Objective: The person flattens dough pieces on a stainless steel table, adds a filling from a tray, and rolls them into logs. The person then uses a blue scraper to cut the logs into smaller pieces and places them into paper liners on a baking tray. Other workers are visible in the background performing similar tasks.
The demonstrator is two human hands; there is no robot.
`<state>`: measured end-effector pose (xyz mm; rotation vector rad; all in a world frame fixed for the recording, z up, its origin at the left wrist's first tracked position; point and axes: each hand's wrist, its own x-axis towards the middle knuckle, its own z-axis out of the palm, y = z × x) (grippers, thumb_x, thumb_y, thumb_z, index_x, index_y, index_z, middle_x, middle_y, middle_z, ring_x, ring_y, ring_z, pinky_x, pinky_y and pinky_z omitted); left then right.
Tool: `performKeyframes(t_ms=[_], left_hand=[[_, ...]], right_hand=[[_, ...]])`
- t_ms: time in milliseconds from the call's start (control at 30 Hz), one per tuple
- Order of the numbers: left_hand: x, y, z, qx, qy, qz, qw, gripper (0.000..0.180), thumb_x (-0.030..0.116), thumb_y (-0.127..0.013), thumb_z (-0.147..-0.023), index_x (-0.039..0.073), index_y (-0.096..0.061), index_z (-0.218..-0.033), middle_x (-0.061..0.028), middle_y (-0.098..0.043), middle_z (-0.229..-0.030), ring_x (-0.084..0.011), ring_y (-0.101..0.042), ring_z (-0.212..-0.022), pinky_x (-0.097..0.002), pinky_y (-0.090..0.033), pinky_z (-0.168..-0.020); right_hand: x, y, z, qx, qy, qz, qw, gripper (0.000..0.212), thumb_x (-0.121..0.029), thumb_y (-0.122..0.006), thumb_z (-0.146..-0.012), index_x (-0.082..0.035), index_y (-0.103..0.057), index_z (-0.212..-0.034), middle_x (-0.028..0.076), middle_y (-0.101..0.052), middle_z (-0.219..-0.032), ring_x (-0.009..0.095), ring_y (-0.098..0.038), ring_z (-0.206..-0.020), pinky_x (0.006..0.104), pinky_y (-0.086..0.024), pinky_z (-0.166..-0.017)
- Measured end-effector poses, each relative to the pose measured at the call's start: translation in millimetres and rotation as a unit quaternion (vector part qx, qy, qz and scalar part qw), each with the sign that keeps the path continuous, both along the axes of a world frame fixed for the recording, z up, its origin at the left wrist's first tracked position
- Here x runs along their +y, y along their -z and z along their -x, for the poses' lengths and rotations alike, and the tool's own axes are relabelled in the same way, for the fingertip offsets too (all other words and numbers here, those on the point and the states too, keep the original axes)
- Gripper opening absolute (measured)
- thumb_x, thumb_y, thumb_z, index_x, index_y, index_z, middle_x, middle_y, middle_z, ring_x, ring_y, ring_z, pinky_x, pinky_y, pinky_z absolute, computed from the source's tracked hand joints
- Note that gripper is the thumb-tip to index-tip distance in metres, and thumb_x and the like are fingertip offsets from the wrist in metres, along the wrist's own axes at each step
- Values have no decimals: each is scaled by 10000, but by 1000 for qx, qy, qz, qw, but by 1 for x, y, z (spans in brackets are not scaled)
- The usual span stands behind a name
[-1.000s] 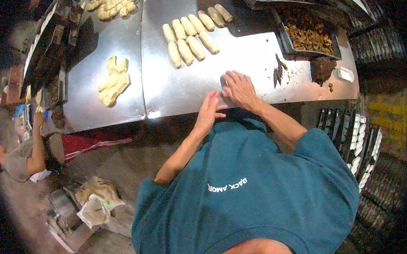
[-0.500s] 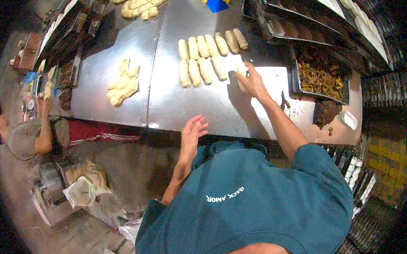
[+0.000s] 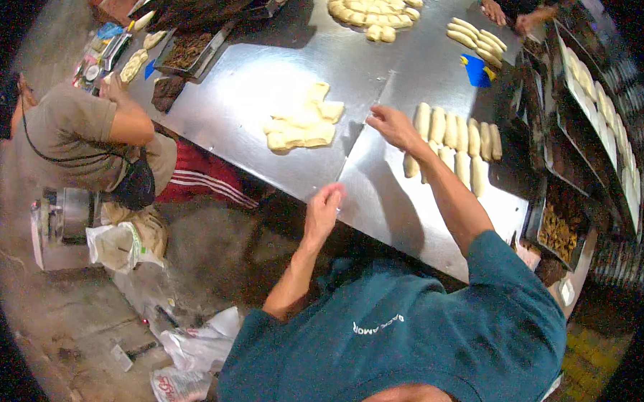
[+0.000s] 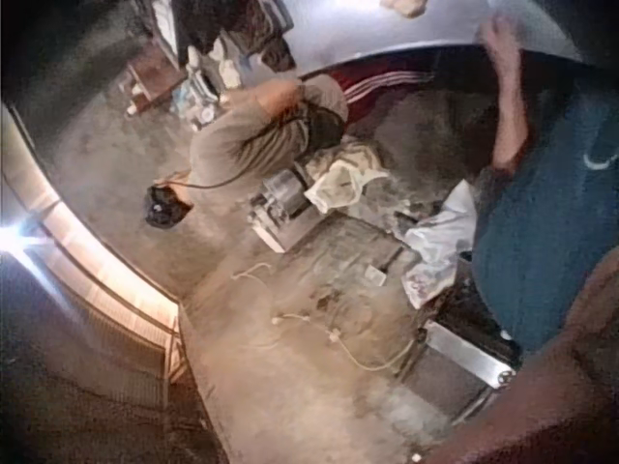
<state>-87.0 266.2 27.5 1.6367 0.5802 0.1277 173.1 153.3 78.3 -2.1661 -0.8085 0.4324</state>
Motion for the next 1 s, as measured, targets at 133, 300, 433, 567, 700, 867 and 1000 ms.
performKeyframes(t_ms=[133, 300, 433, 567, 700, 867, 1000], left_hand=[[66, -12, -68, -95, -77, -264, 957, 282, 154, -498, -940, -22, -619, -1125, -185, -631, -1152, -325, -604, -1056, -399, -462, -917], [125, 14, -130, -49, 14, -506, 861, 514, 278, -553, -903, -1, -453, -1323, -183, -439, -1398, -351, -363, -1330, -556, -233, -1087], [145, 18, -144, 89, 182, -532, 822, 865, 529, -573, -847, 2, -257, -1455, -178, -221, -1538, -332, -170, -1437, -670, -85, -1092], [145, 1, -152, 136, 234, -535, 800, 1003, 634, -587, -789, -1, -220, -1474, -166, -188, -1556, -339, -157, -1441, -671, -80, -1094], [132, -21, -155, 196, 250, -541, 779, 807, 540, -602, -818, 18, -389, -1395, -186, -256, -1527, -351, -215, -1419, -659, -100, -1096], [-5, -25, -154, 26, 313, -58, 948, 579, 489, -461, -959, -3, -531, -1256, -164, -636, -1125, -274, -582, -1080, -449, -483, -879], [-134, -43, -115, 23, 298, 444, 845, 364, 261, -540, -968, -7, -539, -1214, -83, -628, -1132, -154, -611, -983, -311, -516, -823]], right_hand=[[106, 56, -34, -157, 12, 73, 985, 520, -402, -650, -818, 35, -625, -1098, 267, -616, -1116, 373, -613, -1016, 457, -486, -890], [147, 55, -21, -202, -117, 126, 964, 395, -337, -674, -744, 7, -637, -933, 256, -649, -874, 428, -624, -814, 478, -497, -749], [121, 57, -17, 77, 30, -36, 996, 236, -205, -725, -696, -42, -581, -787, 92, -611, -701, 247, -590, -647, 373, -466, -583], [22, 46, -11, 285, 187, -212, 916, 176, -141, -722, -721, -79, -563, -766, 10, -545, -746, 128, -513, -664, 299, -445, -575], [-109, -31, 20, 174, 305, -227, 908, 381, -87, -632, -835, 28, -516, -1180, 161, -644, -989, 200, -646, -860, 330, -526, -754], [-184, -64, 95, -93, 37, -60, 993, 234, -85, -646, -827, -87, -638, -1060, 130, -629, -1183, 351, -572, -1135, 387, -459, -980], [-214, -71, 141, -317, -5, 47, 947, 255, -62, -625, -812, -92, -643, -1064, 166, -508, -1341, 361, -440, -1280, 378, -384, -1056]])
